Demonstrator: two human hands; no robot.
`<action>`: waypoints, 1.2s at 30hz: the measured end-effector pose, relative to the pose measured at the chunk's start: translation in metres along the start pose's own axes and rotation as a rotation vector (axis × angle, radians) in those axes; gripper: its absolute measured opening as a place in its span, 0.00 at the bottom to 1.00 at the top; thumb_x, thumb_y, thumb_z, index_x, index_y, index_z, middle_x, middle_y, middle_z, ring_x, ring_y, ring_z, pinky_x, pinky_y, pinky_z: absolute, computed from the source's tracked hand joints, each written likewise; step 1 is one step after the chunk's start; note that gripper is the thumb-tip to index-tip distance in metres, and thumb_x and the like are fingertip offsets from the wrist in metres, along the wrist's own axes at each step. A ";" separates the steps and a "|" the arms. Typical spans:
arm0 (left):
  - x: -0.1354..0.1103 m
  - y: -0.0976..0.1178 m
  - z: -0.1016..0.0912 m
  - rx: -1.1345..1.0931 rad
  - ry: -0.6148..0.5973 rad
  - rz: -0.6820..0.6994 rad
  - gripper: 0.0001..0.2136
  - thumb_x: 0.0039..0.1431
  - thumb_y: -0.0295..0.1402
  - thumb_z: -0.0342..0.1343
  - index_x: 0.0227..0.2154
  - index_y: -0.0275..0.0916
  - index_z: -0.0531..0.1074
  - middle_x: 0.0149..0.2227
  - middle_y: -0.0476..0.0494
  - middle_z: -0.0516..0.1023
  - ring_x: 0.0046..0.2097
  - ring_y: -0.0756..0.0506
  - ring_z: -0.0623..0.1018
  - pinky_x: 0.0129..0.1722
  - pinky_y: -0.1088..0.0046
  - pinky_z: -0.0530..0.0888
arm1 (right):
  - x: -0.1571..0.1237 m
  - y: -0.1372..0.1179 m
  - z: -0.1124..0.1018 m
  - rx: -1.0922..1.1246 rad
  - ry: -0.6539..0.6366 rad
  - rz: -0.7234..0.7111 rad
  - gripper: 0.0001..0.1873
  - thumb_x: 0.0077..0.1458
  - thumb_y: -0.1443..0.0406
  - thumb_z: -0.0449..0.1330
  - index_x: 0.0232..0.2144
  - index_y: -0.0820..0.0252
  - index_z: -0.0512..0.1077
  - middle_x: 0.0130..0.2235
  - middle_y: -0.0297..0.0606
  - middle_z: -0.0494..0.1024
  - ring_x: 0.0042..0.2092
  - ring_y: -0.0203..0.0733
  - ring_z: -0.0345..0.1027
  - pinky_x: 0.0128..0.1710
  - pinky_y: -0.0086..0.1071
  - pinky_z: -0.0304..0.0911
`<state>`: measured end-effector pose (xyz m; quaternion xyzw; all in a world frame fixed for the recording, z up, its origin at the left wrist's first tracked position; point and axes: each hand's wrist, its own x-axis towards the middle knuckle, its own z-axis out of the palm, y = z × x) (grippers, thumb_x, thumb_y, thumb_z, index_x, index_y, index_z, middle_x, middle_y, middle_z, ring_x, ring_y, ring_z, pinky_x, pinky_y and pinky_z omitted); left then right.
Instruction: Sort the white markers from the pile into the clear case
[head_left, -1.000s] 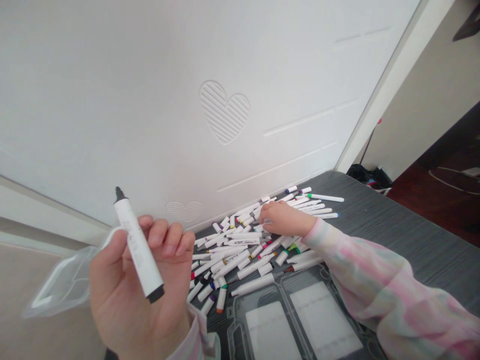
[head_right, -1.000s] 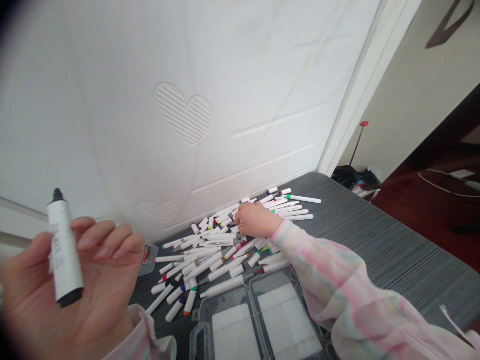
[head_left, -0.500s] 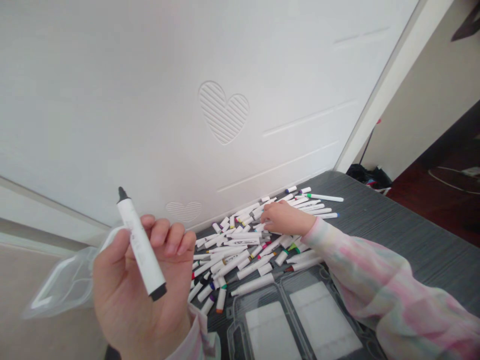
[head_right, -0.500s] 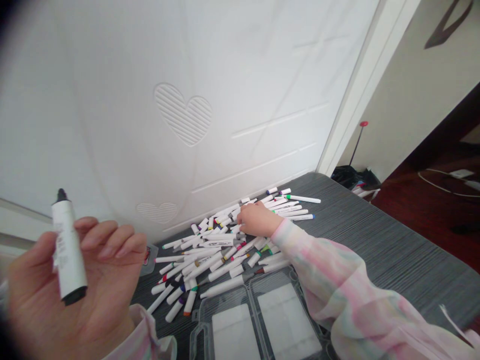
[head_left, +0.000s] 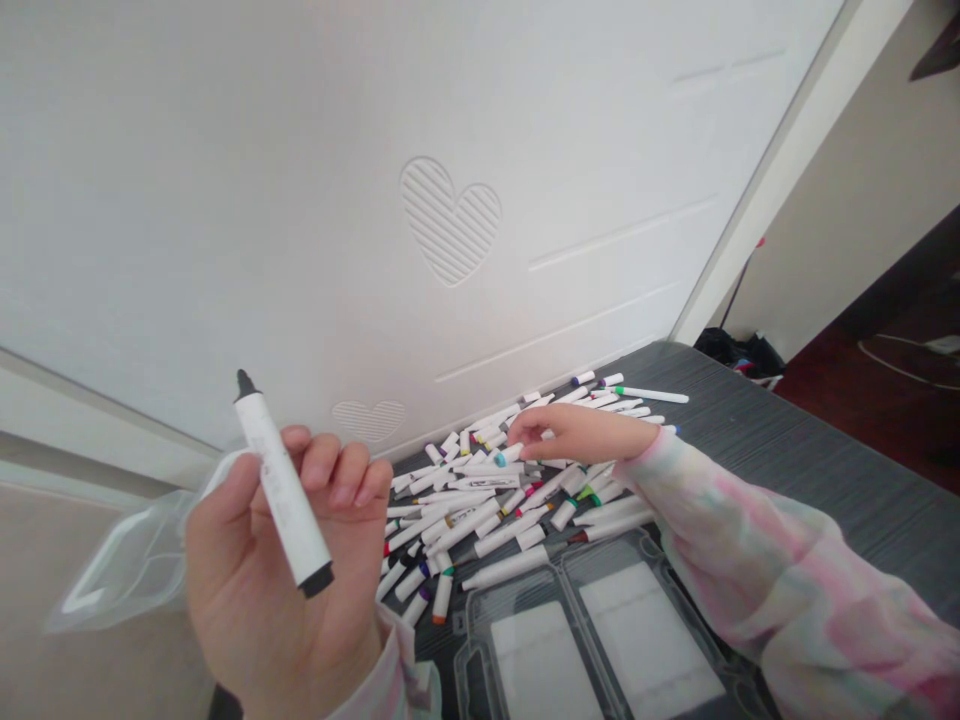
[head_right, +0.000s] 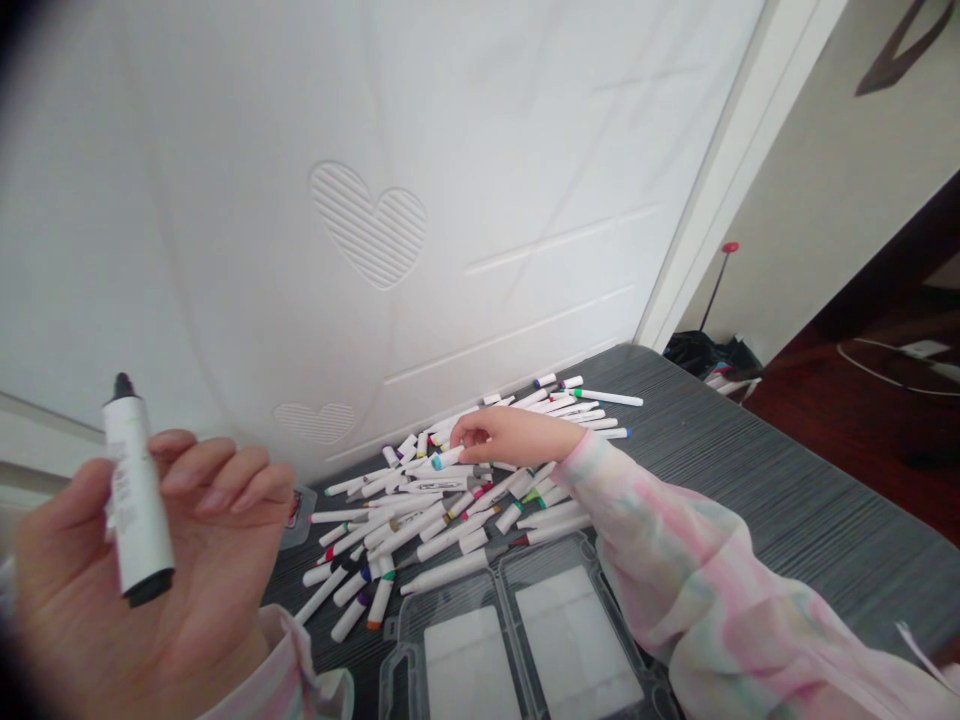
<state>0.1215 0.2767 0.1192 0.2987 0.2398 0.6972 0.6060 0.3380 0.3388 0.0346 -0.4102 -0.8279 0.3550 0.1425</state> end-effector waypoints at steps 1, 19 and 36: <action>0.000 0.000 0.000 0.000 0.000 0.000 0.07 0.50 0.34 0.49 0.25 0.34 0.64 0.19 0.54 0.59 0.21 0.56 0.60 0.20 0.80 0.64 | -0.003 -0.003 -0.003 0.107 -0.019 -0.044 0.15 0.52 0.60 0.51 0.38 0.64 0.67 0.34 0.37 0.70 0.34 0.34 0.61 0.34 0.27 0.56; 0.001 0.000 -0.003 -0.010 -0.004 -0.007 0.07 0.50 0.34 0.50 0.25 0.34 0.64 0.19 0.54 0.59 0.22 0.56 0.61 0.21 0.80 0.65 | 0.002 0.017 0.006 -0.319 0.044 0.210 0.09 0.49 0.63 0.51 0.32 0.62 0.68 0.29 0.37 0.72 0.29 0.35 0.61 0.27 0.25 0.49; 0.001 0.001 -0.002 0.005 0.019 -0.012 0.06 0.50 0.34 0.50 0.25 0.36 0.65 0.19 0.53 0.59 0.21 0.56 0.61 0.20 0.80 0.65 | 0.005 0.027 0.015 -0.394 0.055 0.245 0.13 0.47 0.65 0.52 0.37 0.62 0.69 0.34 0.40 0.75 0.34 0.40 0.66 0.29 0.28 0.53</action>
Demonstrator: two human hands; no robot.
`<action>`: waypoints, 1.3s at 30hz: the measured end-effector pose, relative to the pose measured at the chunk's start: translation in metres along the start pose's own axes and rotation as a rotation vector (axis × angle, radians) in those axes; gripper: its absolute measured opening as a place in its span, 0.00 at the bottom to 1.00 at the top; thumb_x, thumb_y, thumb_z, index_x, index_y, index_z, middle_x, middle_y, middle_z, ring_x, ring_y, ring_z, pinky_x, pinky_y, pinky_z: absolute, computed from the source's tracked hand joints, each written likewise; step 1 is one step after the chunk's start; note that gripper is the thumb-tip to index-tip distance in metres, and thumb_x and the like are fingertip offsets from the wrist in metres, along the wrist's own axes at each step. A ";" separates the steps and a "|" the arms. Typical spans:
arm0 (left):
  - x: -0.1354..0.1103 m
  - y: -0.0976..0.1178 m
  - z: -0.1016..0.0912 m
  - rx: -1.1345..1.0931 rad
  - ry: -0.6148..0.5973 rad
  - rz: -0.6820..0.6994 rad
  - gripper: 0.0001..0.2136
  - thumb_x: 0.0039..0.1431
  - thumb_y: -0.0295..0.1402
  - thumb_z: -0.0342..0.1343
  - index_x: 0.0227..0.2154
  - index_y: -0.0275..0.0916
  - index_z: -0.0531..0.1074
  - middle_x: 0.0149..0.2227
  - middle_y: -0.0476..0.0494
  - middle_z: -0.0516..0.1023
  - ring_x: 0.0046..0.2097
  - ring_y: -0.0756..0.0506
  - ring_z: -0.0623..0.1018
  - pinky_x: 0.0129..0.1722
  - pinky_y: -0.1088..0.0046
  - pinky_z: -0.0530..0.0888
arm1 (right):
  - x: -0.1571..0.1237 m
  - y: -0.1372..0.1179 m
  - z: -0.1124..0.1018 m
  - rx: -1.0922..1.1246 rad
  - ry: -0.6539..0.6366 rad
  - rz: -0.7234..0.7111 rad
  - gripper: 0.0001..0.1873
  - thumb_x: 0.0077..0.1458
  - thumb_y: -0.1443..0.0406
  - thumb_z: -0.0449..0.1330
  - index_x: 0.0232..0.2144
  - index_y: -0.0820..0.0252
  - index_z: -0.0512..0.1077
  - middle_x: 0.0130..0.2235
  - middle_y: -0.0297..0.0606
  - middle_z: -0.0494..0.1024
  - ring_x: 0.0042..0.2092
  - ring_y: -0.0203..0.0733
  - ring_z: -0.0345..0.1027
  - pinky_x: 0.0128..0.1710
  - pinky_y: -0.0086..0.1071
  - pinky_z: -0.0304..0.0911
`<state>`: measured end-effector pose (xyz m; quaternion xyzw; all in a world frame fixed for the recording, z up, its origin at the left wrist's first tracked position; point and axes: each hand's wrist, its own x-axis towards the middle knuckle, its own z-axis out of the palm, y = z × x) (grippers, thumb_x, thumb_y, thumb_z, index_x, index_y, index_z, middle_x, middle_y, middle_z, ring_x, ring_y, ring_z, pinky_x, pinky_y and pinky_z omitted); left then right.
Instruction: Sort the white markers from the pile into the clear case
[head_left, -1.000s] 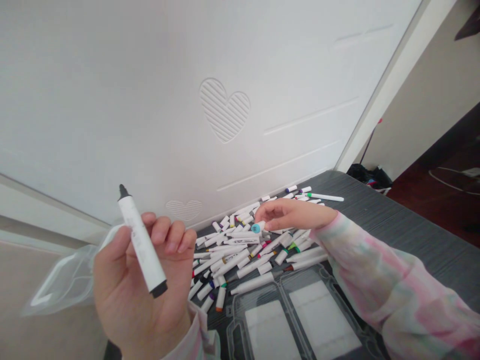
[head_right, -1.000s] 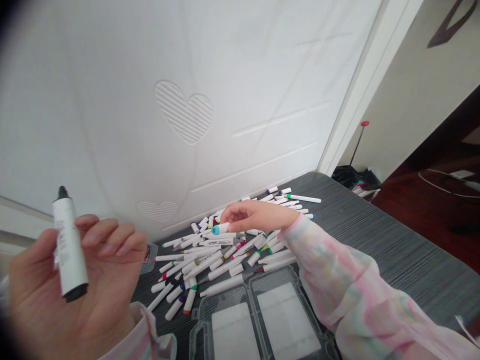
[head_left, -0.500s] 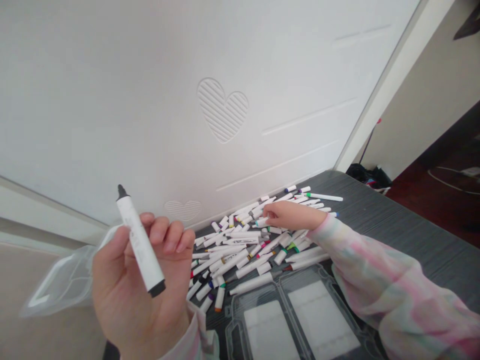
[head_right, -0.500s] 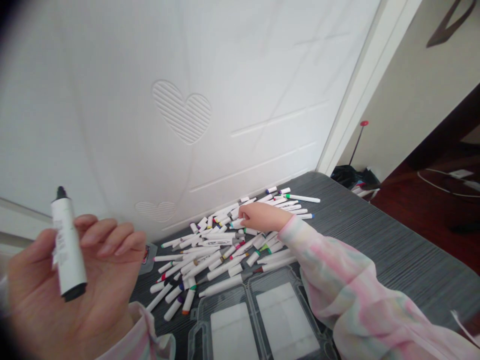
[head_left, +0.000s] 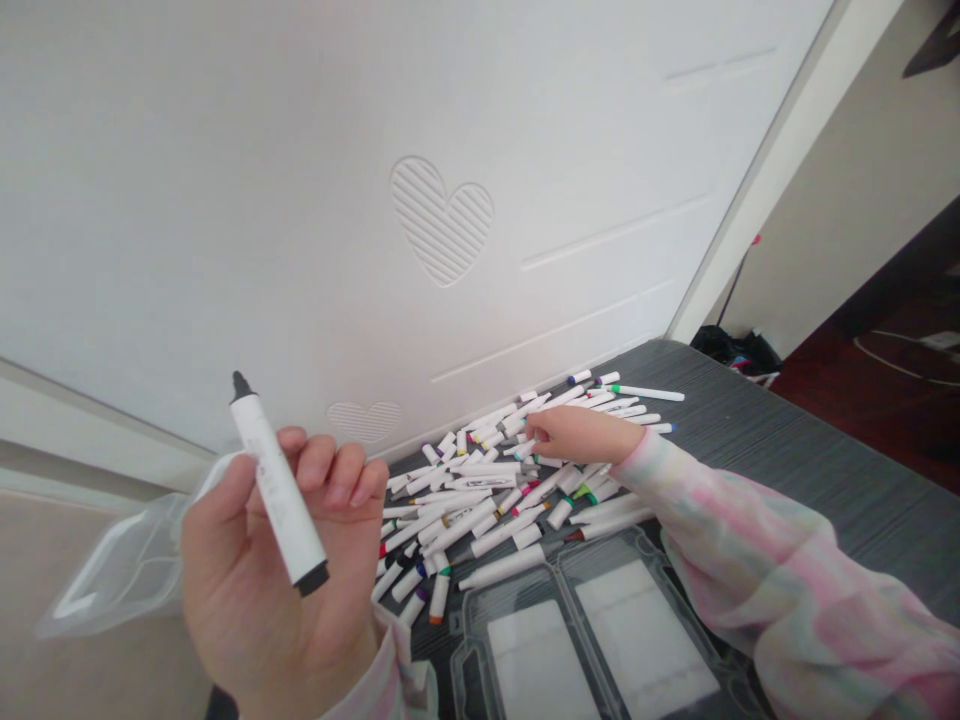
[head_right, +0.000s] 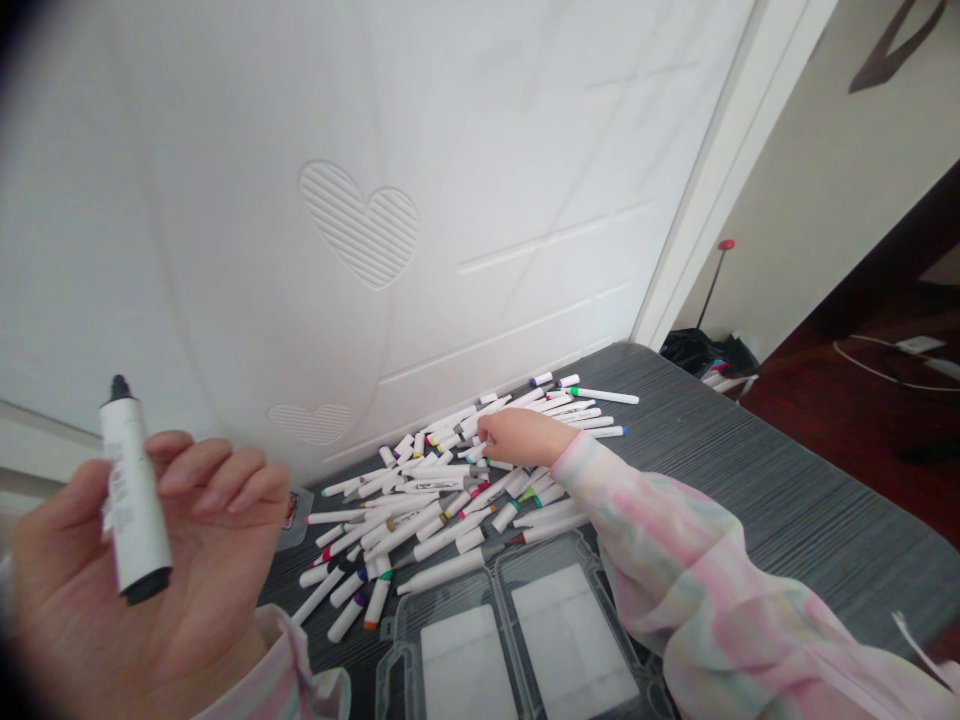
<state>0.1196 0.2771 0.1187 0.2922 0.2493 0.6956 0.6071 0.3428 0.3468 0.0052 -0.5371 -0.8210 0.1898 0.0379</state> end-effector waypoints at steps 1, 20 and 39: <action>0.000 0.000 0.000 0.004 0.004 0.001 0.06 0.49 0.34 0.50 0.25 0.36 0.65 0.19 0.53 0.59 0.21 0.56 0.61 0.20 0.80 0.65 | 0.000 0.000 0.000 0.002 0.000 -0.003 0.13 0.47 0.65 0.52 0.37 0.62 0.69 0.34 0.40 0.75 0.34 0.40 0.66 0.30 0.27 0.53; 0.001 0.000 -0.002 -0.014 -0.008 -0.013 0.06 0.49 0.34 0.50 0.25 0.36 0.64 0.19 0.54 0.60 0.21 0.56 0.61 0.21 0.79 0.64 | -0.005 -0.032 0.015 -0.154 0.170 -0.193 0.18 0.45 0.58 0.58 0.39 0.59 0.67 0.43 0.44 0.69 0.46 0.49 0.60 0.45 0.42 0.50; 0.002 -0.001 -0.001 0.002 0.005 -0.015 0.06 0.49 0.34 0.50 0.24 0.36 0.65 0.19 0.54 0.60 0.21 0.56 0.61 0.20 0.80 0.64 | -0.006 -0.039 0.014 0.011 0.141 -0.342 0.08 0.49 0.67 0.53 0.33 0.61 0.70 0.35 0.40 0.71 0.38 0.39 0.65 0.40 0.32 0.55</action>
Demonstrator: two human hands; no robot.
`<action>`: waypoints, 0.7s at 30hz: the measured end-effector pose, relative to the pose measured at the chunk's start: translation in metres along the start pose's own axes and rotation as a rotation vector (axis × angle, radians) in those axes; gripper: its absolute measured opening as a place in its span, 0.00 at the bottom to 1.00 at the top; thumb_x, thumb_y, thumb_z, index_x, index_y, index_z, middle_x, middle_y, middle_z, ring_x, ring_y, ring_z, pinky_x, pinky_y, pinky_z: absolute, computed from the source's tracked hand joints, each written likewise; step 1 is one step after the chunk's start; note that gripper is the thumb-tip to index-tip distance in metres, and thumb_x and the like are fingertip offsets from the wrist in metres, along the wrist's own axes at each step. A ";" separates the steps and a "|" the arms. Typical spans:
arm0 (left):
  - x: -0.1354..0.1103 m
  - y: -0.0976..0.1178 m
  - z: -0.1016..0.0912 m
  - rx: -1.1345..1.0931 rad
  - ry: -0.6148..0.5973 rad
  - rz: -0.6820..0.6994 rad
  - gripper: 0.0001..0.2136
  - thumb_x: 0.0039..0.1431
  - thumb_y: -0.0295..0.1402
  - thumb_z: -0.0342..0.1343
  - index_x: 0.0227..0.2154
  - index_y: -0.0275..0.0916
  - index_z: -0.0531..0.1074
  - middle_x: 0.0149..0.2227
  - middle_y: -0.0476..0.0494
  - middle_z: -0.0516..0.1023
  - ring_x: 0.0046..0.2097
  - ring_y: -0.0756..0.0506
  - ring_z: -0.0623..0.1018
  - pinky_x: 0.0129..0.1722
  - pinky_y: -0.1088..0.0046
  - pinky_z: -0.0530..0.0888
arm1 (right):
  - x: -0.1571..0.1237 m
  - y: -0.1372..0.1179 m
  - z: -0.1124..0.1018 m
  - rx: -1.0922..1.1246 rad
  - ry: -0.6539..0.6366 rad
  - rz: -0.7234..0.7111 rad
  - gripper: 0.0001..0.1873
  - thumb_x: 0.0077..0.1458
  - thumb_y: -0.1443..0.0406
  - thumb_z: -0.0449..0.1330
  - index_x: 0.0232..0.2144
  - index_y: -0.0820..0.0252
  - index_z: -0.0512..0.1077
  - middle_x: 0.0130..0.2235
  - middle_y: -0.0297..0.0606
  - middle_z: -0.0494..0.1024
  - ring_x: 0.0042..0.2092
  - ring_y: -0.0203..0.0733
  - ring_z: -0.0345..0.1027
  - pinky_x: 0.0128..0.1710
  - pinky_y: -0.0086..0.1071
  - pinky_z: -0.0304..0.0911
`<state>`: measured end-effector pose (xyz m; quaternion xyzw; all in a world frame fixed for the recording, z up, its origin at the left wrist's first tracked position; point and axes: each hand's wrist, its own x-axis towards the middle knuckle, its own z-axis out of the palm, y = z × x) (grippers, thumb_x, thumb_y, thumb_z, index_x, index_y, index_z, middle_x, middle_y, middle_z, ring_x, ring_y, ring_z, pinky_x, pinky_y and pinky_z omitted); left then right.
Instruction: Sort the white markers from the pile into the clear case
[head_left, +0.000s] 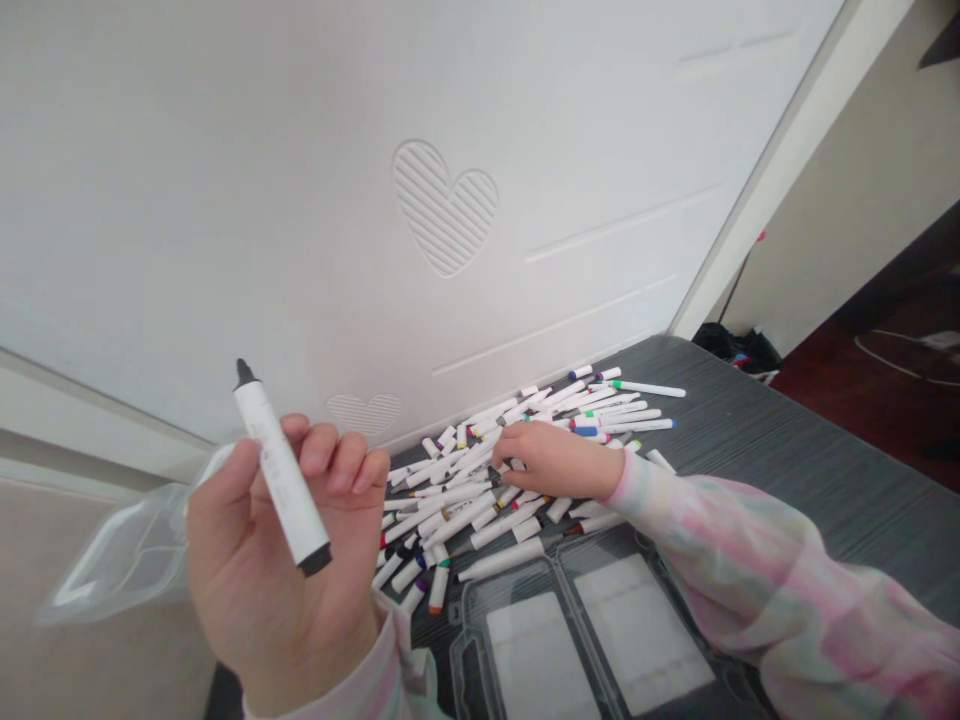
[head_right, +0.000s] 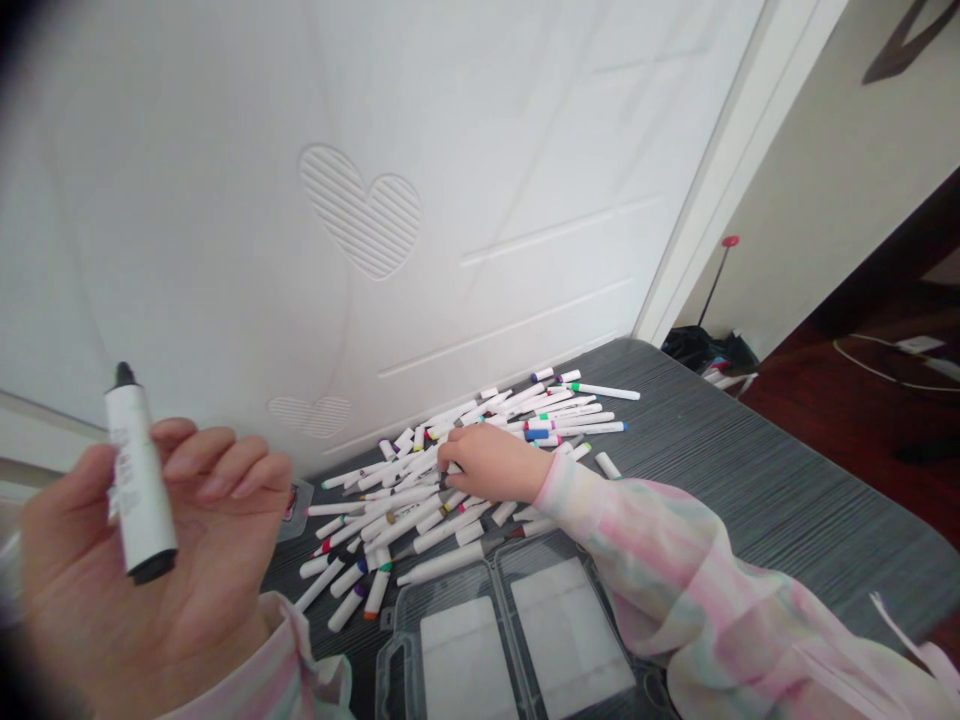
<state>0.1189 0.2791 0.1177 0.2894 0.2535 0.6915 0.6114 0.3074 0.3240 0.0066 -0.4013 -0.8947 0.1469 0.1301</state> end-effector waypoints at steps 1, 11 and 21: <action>0.000 0.000 0.000 0.002 -0.001 -0.001 0.06 0.49 0.34 0.50 0.24 0.36 0.65 0.19 0.54 0.60 0.21 0.56 0.61 0.20 0.80 0.64 | 0.000 -0.002 0.001 0.009 -0.010 -0.017 0.09 0.49 0.68 0.53 0.33 0.62 0.70 0.35 0.40 0.72 0.37 0.39 0.65 0.39 0.31 0.56; 0.000 -0.001 0.000 -0.013 -0.005 -0.002 0.07 0.50 0.34 0.49 0.25 0.36 0.65 0.19 0.54 0.60 0.21 0.56 0.61 0.20 0.80 0.64 | 0.001 -0.005 0.008 -0.053 -0.041 -0.020 0.09 0.48 0.67 0.53 0.33 0.61 0.70 0.34 0.40 0.71 0.36 0.41 0.65 0.37 0.33 0.56; 0.000 -0.001 0.000 -0.015 -0.012 -0.002 0.07 0.50 0.34 0.49 0.25 0.35 0.65 0.19 0.54 0.60 0.21 0.56 0.60 0.21 0.80 0.64 | -0.004 0.003 -0.017 -0.026 0.009 0.085 0.11 0.52 0.62 0.51 0.34 0.61 0.69 0.35 0.40 0.73 0.37 0.40 0.66 0.39 0.31 0.56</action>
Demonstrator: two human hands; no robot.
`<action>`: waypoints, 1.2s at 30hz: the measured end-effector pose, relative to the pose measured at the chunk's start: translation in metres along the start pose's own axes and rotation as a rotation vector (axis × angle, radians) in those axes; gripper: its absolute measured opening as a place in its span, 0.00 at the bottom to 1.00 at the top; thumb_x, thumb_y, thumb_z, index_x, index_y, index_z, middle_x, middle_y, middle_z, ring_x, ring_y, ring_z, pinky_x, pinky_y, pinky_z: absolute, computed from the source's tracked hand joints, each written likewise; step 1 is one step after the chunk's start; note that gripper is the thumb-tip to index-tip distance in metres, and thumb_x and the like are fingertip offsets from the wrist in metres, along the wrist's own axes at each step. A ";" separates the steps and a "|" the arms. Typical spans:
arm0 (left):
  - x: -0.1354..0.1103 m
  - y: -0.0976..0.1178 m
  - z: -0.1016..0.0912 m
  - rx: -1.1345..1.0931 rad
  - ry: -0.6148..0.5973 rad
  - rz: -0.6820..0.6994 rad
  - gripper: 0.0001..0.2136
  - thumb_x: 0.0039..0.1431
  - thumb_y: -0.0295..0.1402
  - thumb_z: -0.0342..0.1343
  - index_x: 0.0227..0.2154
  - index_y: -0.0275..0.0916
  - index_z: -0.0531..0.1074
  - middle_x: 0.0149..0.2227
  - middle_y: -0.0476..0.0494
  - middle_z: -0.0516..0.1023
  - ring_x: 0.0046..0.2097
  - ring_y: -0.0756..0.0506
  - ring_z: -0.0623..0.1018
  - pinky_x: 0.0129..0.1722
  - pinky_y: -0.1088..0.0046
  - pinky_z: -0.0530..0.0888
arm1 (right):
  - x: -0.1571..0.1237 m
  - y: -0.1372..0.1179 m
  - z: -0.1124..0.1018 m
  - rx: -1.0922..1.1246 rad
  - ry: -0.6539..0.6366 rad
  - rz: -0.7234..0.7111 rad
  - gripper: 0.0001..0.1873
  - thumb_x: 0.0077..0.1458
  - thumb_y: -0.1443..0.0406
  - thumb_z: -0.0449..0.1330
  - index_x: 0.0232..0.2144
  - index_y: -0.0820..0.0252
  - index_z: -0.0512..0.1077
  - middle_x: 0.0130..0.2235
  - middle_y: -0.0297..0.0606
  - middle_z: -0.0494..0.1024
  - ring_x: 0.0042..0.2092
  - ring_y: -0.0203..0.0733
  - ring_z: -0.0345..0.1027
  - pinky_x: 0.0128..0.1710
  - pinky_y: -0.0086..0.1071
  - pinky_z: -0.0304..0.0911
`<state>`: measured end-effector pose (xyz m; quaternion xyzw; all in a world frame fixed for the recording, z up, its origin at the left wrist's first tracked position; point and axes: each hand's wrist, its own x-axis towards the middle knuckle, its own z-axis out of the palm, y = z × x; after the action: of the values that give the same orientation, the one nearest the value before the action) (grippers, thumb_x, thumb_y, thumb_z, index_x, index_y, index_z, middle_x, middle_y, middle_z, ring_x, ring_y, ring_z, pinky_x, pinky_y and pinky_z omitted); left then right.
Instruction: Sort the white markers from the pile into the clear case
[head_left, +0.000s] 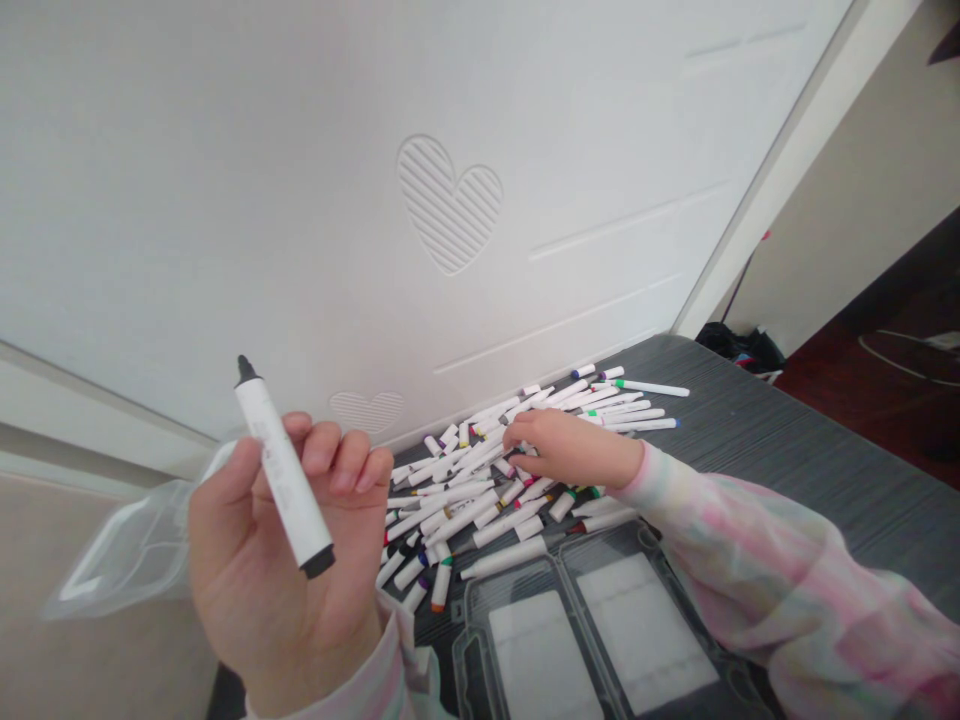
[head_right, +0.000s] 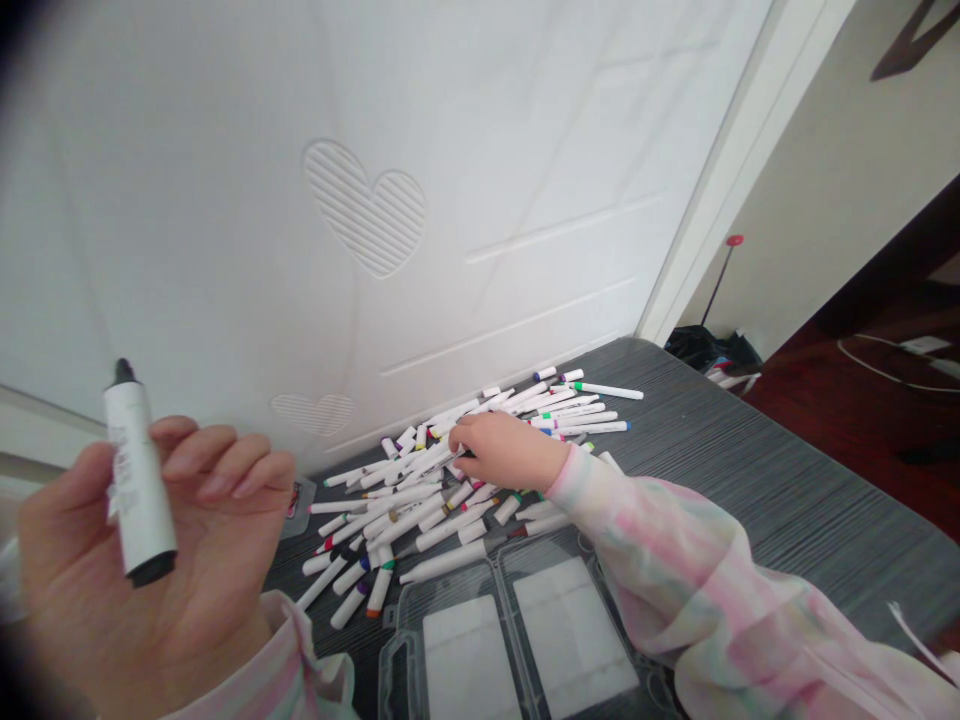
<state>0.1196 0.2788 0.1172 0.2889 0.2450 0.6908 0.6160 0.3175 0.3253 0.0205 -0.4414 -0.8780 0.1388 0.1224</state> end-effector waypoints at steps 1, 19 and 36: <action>0.000 0.000 0.000 0.001 -0.004 0.001 0.07 0.50 0.34 0.49 0.25 0.35 0.65 0.19 0.54 0.60 0.21 0.56 0.60 0.21 0.80 0.64 | 0.000 0.002 -0.003 -0.006 0.006 0.017 0.11 0.52 0.62 0.50 0.34 0.61 0.69 0.36 0.41 0.73 0.38 0.41 0.66 0.39 0.31 0.56; -0.001 0.000 -0.002 -0.009 -0.022 0.001 0.07 0.50 0.34 0.49 0.25 0.34 0.65 0.20 0.53 0.59 0.22 0.56 0.60 0.21 0.80 0.64 | -0.018 0.057 -0.041 -0.095 -0.139 0.576 0.14 0.52 0.64 0.45 0.34 0.61 0.69 0.33 0.41 0.76 0.32 0.39 0.68 0.29 0.27 0.55; 0.000 -0.002 0.000 -0.004 -0.024 0.009 0.07 0.50 0.34 0.50 0.25 0.34 0.65 0.20 0.53 0.60 0.22 0.56 0.60 0.21 0.79 0.64 | -0.008 0.057 -0.024 -0.064 -0.125 0.539 0.14 0.52 0.63 0.45 0.35 0.60 0.68 0.36 0.41 0.75 0.35 0.41 0.67 0.30 0.28 0.55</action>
<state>0.1208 0.2793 0.1162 0.2969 0.2349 0.6904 0.6165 0.3724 0.3547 0.0219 -0.6534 -0.7386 0.1656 0.0127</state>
